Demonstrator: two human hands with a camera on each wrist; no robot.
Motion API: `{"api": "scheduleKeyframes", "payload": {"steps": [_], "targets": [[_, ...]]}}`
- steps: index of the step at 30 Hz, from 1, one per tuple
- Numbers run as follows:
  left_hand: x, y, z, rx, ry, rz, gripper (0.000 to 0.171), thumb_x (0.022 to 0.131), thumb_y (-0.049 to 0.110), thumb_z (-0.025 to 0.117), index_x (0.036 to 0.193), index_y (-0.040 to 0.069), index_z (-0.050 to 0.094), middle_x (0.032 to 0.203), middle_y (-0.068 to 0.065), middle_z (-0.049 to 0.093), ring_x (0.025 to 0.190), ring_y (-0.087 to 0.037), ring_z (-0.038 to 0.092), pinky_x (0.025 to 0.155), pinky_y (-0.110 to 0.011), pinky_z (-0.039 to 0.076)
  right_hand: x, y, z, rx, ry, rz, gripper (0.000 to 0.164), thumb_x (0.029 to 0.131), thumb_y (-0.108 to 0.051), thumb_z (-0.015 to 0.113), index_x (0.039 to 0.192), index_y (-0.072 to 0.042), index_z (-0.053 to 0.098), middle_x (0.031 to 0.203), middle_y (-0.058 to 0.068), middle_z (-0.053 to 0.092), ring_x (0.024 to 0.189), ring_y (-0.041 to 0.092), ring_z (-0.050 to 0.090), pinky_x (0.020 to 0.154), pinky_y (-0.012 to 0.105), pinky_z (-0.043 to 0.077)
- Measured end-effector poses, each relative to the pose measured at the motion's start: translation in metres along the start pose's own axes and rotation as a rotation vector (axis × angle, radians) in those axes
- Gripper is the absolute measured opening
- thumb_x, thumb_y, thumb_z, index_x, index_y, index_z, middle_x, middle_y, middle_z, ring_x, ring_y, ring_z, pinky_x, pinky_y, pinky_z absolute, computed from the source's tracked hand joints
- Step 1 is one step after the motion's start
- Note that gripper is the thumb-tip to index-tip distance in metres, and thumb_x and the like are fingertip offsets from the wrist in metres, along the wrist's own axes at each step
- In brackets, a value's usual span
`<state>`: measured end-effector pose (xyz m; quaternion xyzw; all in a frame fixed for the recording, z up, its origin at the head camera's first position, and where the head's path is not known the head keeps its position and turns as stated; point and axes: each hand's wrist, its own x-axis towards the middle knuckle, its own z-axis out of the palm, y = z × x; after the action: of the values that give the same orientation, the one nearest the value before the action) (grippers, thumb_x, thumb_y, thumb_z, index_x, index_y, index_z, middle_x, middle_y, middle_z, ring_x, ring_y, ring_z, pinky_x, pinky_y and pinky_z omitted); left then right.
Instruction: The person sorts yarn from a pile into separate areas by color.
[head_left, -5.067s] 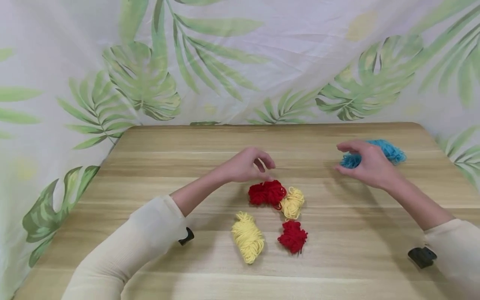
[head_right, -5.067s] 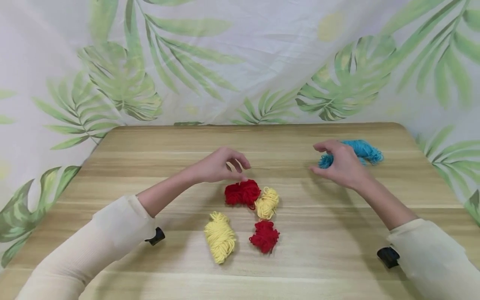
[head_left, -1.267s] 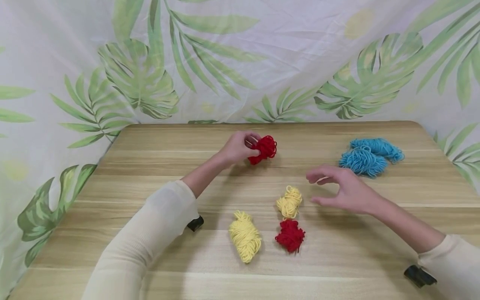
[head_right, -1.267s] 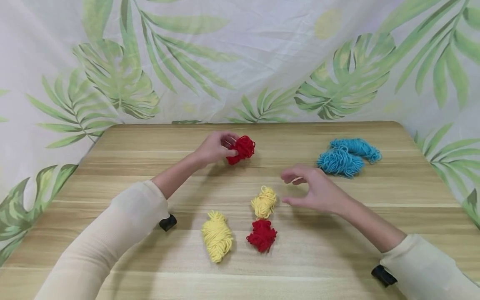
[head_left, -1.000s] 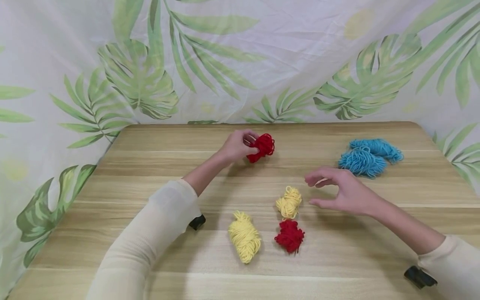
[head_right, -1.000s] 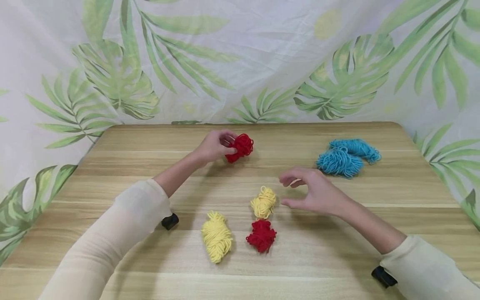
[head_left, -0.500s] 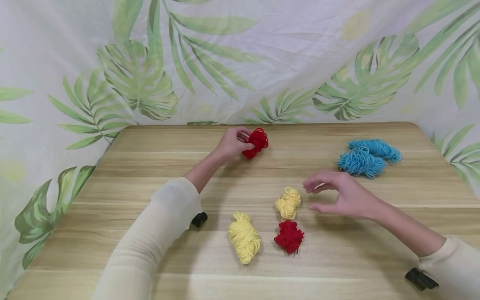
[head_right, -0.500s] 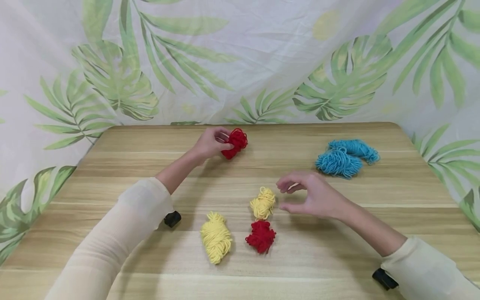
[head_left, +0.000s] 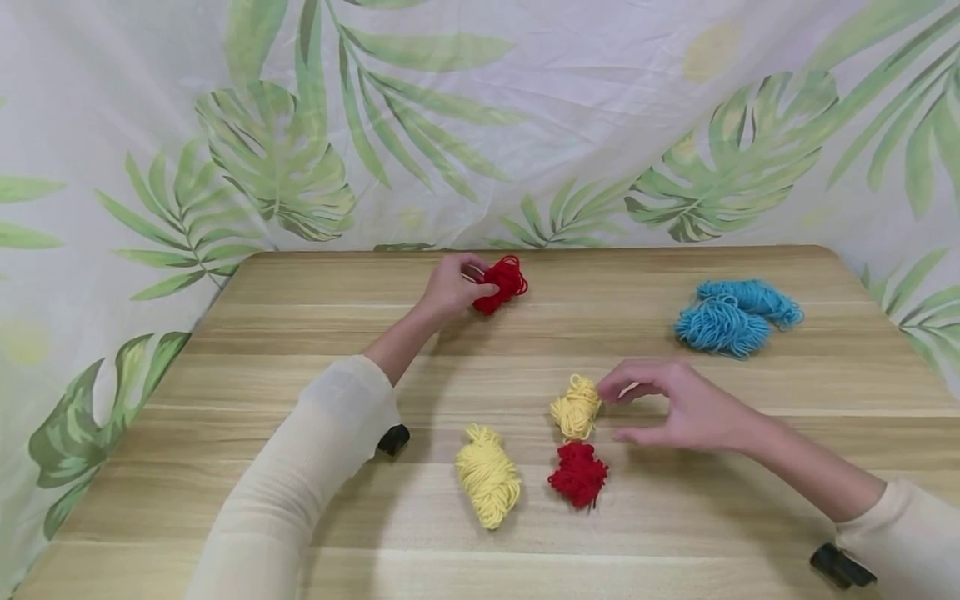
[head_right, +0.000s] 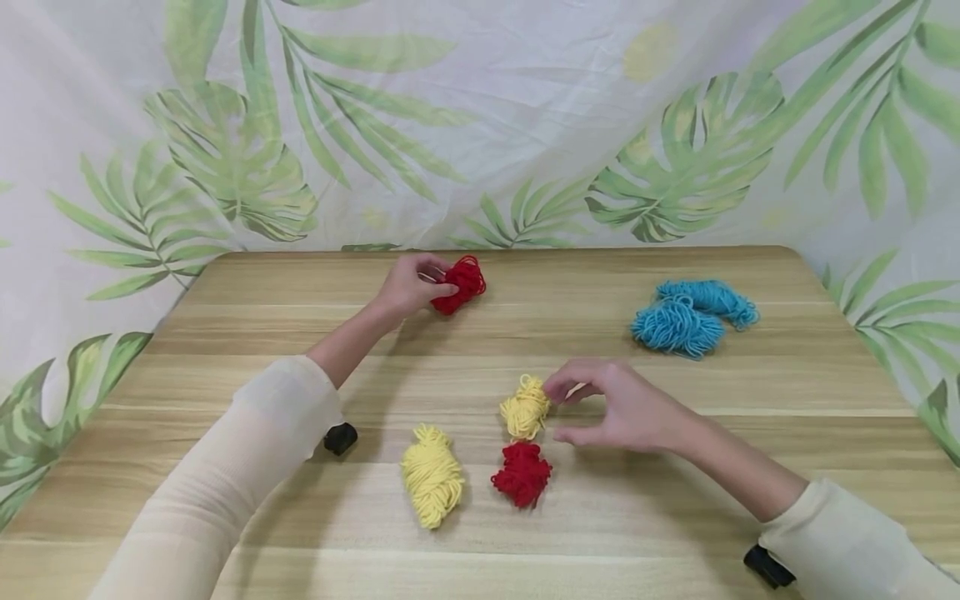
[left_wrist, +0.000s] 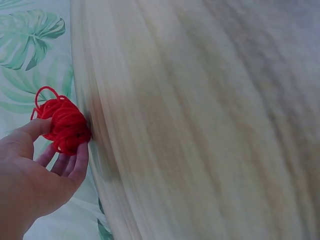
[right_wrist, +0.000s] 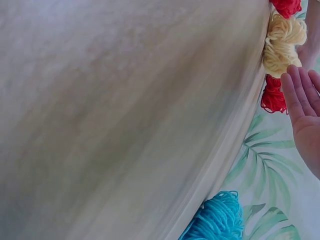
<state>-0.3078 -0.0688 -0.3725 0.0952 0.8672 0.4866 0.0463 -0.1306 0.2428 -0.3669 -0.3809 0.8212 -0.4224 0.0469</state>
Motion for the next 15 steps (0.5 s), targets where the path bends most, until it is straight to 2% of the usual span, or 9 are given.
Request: {"api": "scheduleKeyframes", "payload": {"steps": [9, 15], "targets": [[-0.0051, -0.0019, -0.0010, 0.045, 0.011, 0.032, 0.035, 0.086, 0.007, 0.083, 0.115, -0.007, 0.070, 0.108, -0.023, 0.071, 0.103, -0.031, 0.067, 0.080, -0.029, 0.053, 0.0015, -0.0022, 0.0055, 0.015, -0.032, -0.017, 0.037, 0.083, -0.009, 0.087, 0.116, -0.005, 0.071, 0.109, 0.002, 0.074, 0.098, 0.022, 0.071, 0.087, 0.035, 0.060], [-0.0076, -0.0023, -0.0027, 0.038, 0.006, 0.019, 0.037, 0.085, 0.008, 0.085, 0.115, -0.006, 0.070, 0.108, -0.021, 0.071, 0.103, -0.029, 0.066, 0.077, -0.026, 0.051, 0.0018, -0.0029, 0.0071, 0.008, -0.041, -0.018, 0.037, 0.083, -0.011, 0.088, 0.116, -0.005, 0.072, 0.110, 0.001, 0.074, 0.098, 0.022, 0.071, 0.086, 0.034, 0.061]]}}
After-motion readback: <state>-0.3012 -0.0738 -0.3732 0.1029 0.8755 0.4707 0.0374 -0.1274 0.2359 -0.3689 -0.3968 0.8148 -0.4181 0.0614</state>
